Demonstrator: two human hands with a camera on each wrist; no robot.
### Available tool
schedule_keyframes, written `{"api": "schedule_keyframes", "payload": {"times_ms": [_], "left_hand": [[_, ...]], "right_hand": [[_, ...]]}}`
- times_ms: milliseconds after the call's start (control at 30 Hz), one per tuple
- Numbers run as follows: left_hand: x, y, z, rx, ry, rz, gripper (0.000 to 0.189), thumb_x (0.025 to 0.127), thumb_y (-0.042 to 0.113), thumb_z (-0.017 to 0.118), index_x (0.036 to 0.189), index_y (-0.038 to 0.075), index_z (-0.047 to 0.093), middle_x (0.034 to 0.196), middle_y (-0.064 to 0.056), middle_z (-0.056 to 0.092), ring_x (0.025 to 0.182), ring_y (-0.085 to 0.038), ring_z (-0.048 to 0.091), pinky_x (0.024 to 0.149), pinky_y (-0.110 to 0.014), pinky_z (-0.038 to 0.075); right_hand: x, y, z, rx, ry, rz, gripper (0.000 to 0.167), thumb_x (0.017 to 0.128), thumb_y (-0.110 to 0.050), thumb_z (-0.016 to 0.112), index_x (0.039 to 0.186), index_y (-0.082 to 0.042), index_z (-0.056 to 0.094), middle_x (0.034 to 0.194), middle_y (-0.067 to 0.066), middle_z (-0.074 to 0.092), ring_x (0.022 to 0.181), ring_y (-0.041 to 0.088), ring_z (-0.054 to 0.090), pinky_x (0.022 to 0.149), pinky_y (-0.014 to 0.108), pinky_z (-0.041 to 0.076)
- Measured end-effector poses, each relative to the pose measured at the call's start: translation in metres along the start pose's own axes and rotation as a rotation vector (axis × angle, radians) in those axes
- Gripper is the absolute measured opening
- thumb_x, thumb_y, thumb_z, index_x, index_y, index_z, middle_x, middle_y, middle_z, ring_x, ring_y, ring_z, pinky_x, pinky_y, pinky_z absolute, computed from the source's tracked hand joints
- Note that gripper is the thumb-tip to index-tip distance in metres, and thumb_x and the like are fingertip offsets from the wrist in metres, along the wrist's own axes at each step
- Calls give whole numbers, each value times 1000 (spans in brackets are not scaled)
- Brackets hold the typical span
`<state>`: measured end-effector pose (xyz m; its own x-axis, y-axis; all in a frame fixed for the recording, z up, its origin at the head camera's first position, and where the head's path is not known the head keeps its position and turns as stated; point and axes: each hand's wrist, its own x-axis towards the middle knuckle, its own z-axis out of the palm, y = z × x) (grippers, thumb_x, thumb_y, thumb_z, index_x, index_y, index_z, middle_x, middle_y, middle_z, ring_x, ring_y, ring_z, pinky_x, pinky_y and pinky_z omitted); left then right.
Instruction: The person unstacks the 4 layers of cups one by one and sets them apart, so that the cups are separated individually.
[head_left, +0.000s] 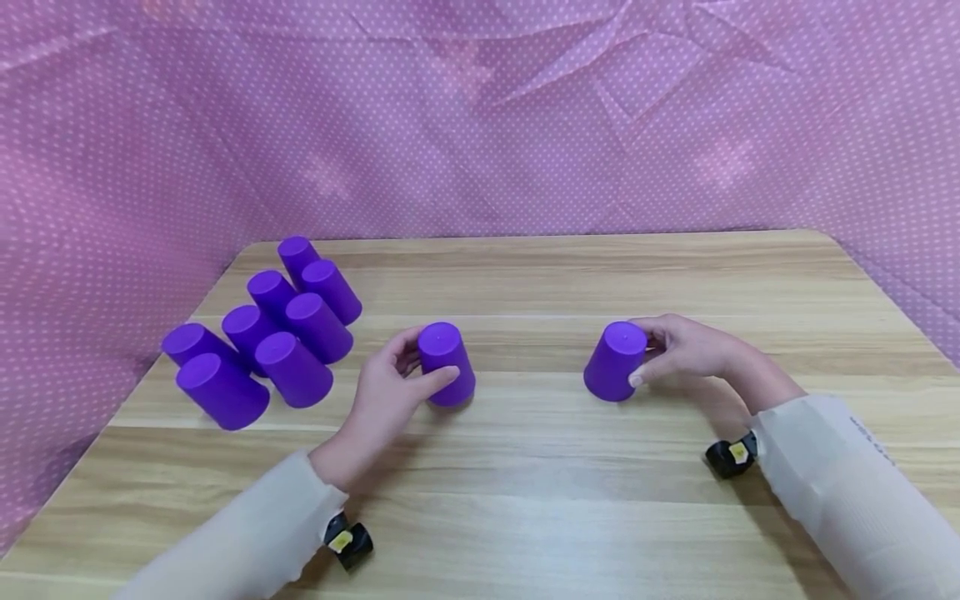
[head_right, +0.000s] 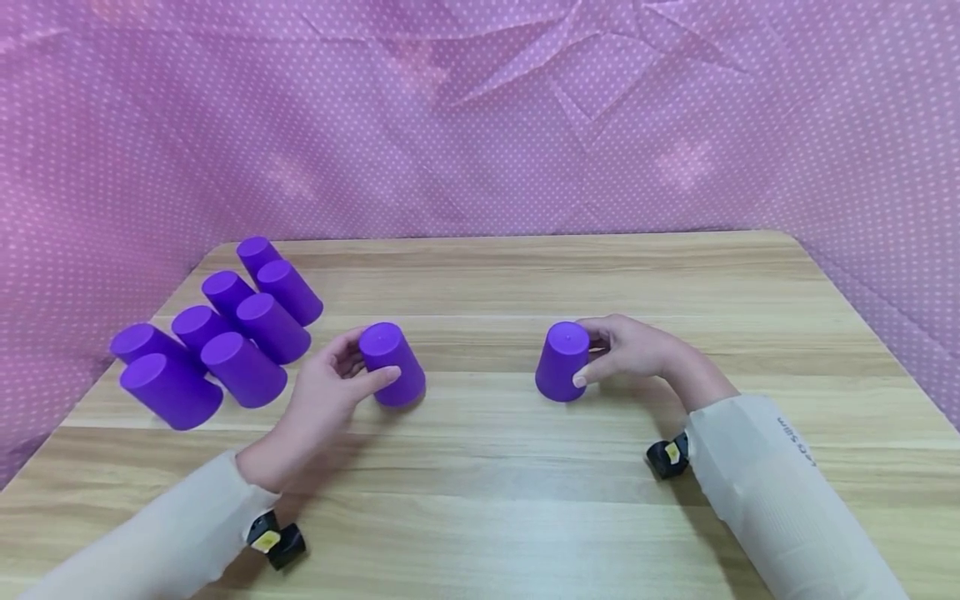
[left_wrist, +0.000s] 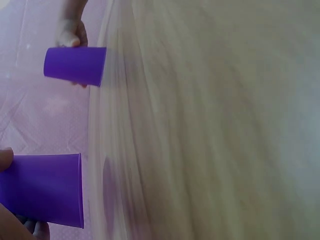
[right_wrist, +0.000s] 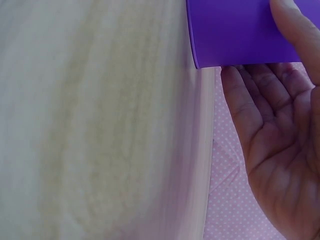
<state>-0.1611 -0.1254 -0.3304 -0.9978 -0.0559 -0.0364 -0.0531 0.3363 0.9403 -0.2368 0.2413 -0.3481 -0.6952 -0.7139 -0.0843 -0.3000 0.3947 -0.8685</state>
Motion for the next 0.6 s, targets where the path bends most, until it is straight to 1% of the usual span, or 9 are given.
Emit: {"api": "schedule_keyframes", "payload": {"times_ms": [167,267,400,467,600], "left_hand": [[-5,-2,-15,26,14,4,62,76,19,77,130,9,48,127,-8,55,119,-22,50,106,-35,39],[-7,-3,-24,26,34,13,60,76,17,77,128,7,50,125,-11,56,117,-22,52,104,-34,41],[-14,-6,-35,35,76,8,58,76,15,76,127,6,50,122,-12,58,113,-20,54,103,-31,42],[-17,-7,-41,46,99,-4,59,76,17,76,128,7,49,122,-11,58,112,-18,54,101,-29,42],[-23,-9,-50,29,135,-30,61,77,18,76,130,7,48,124,-9,57,109,-14,54,95,-19,45]], "right_hand": [[-1,0,0,-11,7,16,57,77,-9,73,126,7,47,111,19,63,98,9,62,89,22,49],[-1,0,0,-14,8,16,57,78,-9,73,126,8,47,111,19,63,99,9,62,89,22,49],[0,1,0,-4,7,5,58,77,-8,73,126,8,47,111,19,63,98,9,62,88,22,49],[0,1,1,1,3,1,57,77,-7,73,126,8,47,111,18,63,98,9,62,88,22,50],[0,0,1,10,2,-3,57,77,-7,73,125,9,47,110,17,64,98,9,62,86,23,51]]}}
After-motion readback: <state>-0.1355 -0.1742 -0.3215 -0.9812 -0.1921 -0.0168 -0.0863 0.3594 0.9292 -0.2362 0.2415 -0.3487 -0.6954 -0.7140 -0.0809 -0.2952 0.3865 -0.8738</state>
